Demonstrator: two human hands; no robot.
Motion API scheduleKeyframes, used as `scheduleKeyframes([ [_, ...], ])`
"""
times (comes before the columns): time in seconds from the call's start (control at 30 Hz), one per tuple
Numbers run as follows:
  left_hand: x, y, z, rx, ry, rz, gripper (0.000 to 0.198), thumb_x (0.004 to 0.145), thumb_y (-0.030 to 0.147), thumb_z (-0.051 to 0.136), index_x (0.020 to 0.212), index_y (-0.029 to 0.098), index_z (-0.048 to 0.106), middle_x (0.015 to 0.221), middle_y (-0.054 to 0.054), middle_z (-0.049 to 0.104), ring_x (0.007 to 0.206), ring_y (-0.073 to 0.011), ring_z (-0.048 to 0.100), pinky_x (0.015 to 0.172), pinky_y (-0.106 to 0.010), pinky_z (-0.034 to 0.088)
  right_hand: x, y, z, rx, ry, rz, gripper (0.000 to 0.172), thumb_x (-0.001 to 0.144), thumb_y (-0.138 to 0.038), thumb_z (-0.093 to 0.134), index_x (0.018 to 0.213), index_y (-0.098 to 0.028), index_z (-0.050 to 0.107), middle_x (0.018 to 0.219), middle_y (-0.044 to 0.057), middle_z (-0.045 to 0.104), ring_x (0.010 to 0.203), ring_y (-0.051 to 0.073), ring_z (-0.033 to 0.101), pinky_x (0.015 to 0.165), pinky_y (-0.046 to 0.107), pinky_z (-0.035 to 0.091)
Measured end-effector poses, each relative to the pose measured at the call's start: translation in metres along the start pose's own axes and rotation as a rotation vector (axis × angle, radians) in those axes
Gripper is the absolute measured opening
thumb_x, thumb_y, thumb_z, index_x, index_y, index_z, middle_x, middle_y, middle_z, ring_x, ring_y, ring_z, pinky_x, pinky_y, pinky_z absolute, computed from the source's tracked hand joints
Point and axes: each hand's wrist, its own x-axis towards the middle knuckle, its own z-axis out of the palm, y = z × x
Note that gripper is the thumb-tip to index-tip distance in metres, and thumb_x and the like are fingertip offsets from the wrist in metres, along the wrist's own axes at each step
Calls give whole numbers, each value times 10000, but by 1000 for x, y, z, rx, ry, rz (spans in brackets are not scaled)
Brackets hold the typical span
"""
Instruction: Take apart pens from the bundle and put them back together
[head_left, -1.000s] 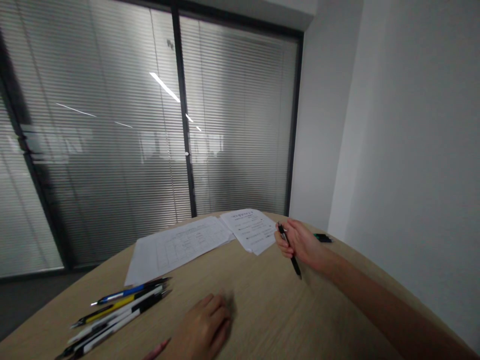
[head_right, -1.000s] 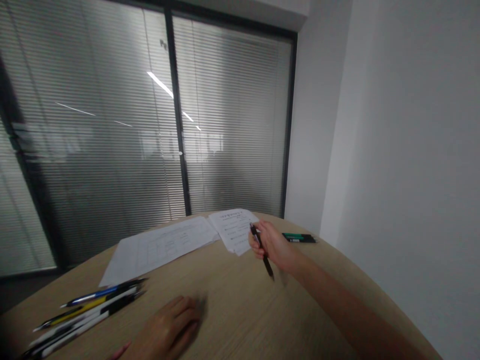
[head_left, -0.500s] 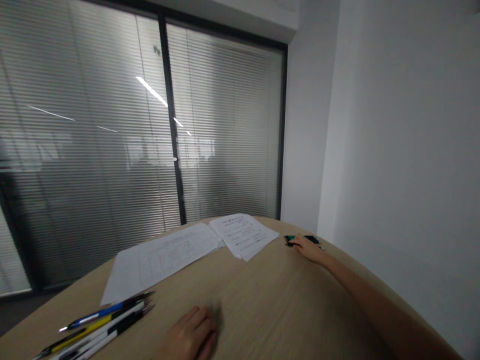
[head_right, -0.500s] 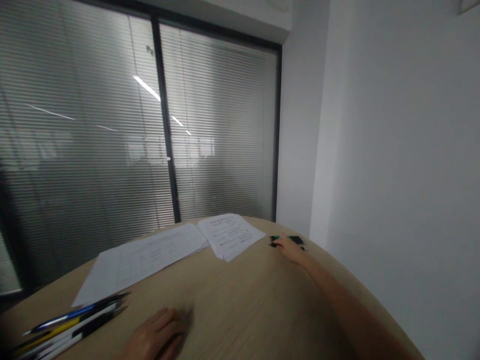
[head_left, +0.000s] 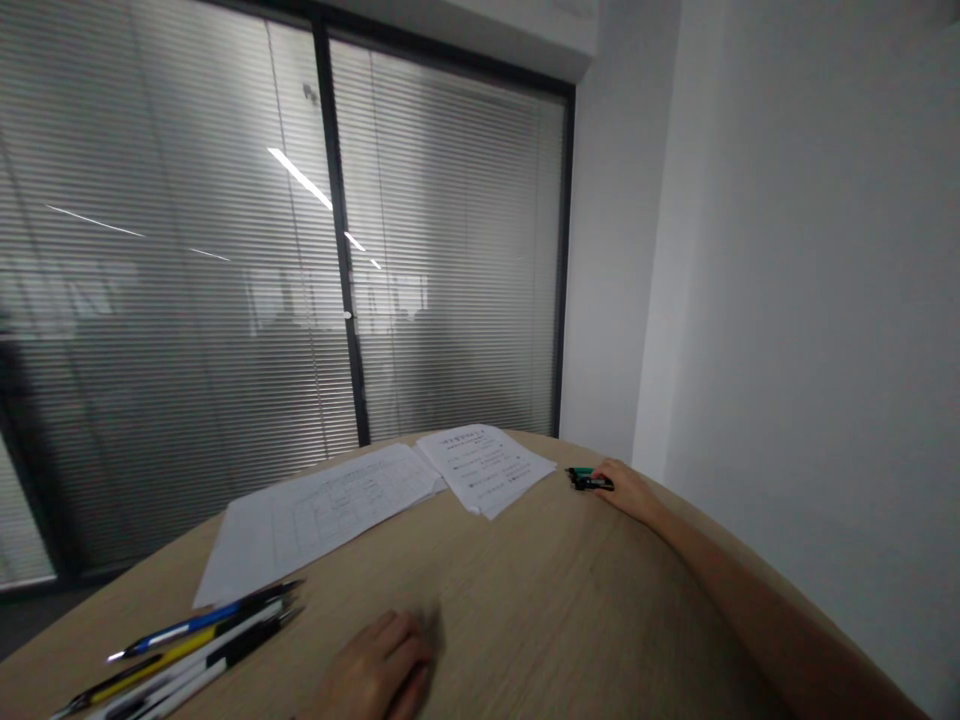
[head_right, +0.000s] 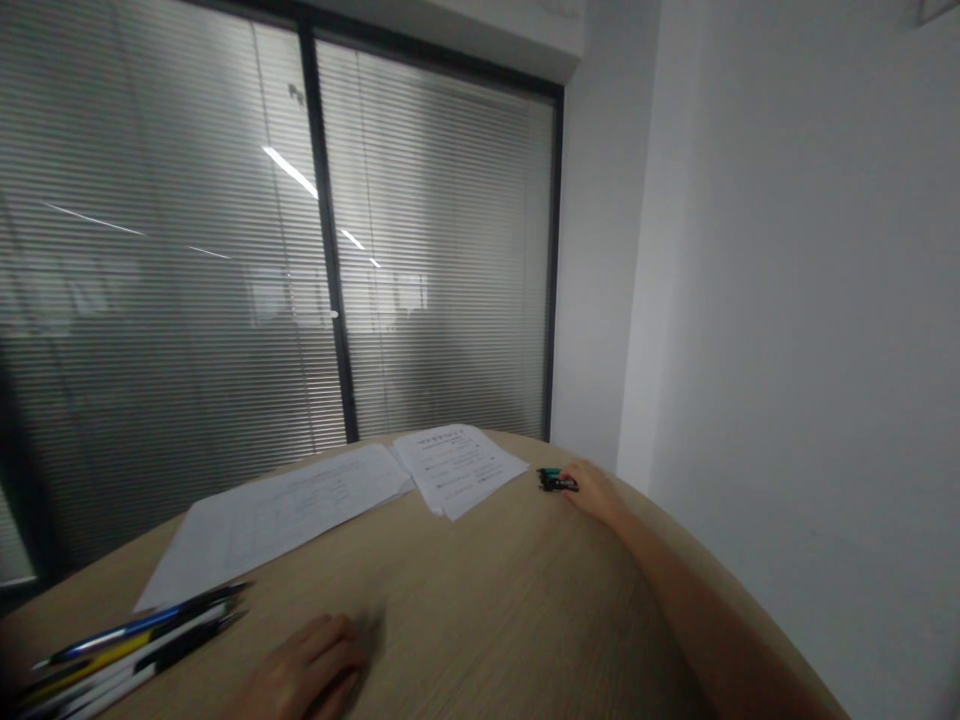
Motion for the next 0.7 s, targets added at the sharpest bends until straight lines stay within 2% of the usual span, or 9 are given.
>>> scheduleKeyframes([
  [0.17, 0, 0, 0, 2, 35, 5, 141, 766, 132, 442, 761, 214, 556, 737, -7, 620, 663, -131, 592, 583, -176, 475, -4, 3, -1, -50, 8, 0, 142, 714, -201, 512, 763, -200, 646, 826, 45, 585, 847, 208, 517, 784, 331, 399],
  [0.47, 0, 0, 1, -4, 21, 14, 150, 773, 131, 431, 759, 209, 558, 730, -14, 620, 663, -139, 591, 589, -191, 481, -4, 5, -1, -71, -10, -16, 211, 726, -144, 489, 842, -197, 657, 930, 62, 587, 911, 207, 509, 825, 335, 384],
  [0.7, -1, 0, 1, -18, 11, -34, 126, 773, 143, 459, 780, 215, 563, 763, -10, 619, 696, -141, 591, 619, -199, 478, -6, 9, 1, -96, -10, -5, 313, 689, -70, 430, 889, -176, 644, 945, 65, 603, 934, 205, 517, 847, 327, 381],
])
